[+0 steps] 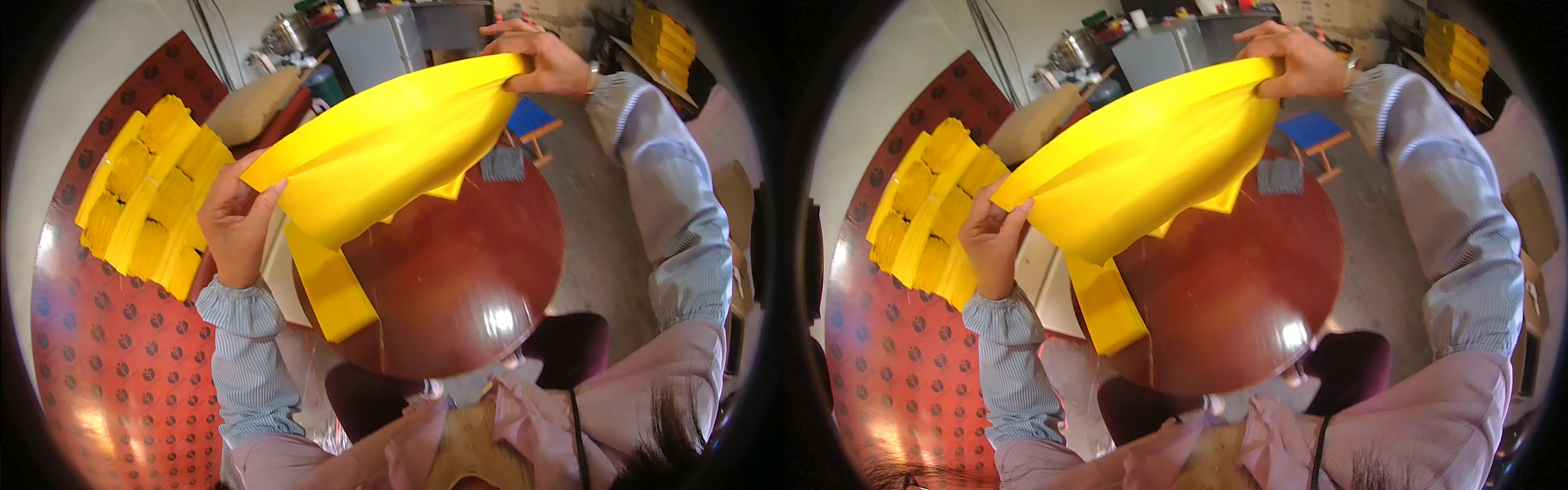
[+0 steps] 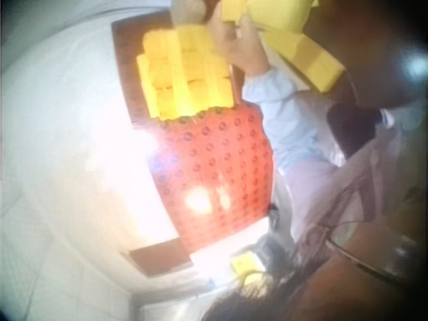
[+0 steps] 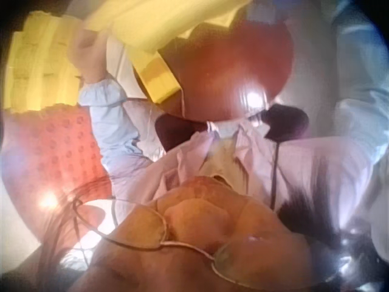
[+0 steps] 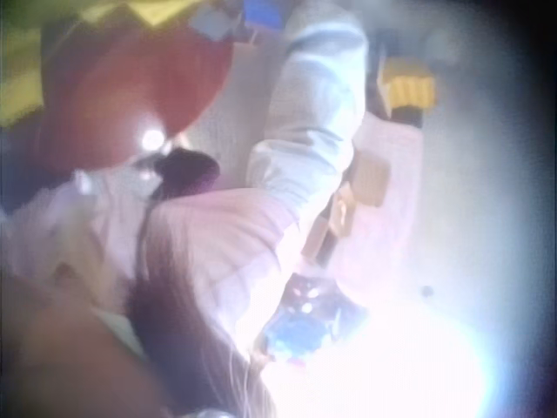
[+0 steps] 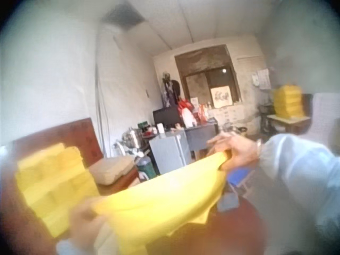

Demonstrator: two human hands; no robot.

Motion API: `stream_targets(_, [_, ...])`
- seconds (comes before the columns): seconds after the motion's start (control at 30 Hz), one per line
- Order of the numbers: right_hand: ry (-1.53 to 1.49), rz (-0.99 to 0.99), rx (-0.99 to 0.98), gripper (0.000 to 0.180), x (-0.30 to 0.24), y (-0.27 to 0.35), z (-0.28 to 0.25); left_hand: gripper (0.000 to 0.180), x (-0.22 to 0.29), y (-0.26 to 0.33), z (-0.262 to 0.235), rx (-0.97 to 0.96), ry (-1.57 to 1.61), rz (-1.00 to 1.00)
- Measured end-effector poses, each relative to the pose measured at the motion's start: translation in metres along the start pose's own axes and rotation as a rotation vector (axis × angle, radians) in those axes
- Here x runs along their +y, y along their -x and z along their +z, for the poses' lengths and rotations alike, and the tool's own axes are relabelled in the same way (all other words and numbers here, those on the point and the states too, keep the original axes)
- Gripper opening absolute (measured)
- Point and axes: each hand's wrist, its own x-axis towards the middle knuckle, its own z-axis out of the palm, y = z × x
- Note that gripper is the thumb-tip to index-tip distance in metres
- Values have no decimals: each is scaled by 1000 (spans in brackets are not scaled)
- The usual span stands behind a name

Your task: The person folds yellow paper sheets by hand on a round table, aligning edges and pressing creases. They handle sheets one at a time, stacking finished pieces and occasionally adjusting the pile.

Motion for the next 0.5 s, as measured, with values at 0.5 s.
stream_targets(0.5, [-1137, 1434, -592, 75, -68, 275, 57, 35, -96, 188, 145, -325, 482, -1286])
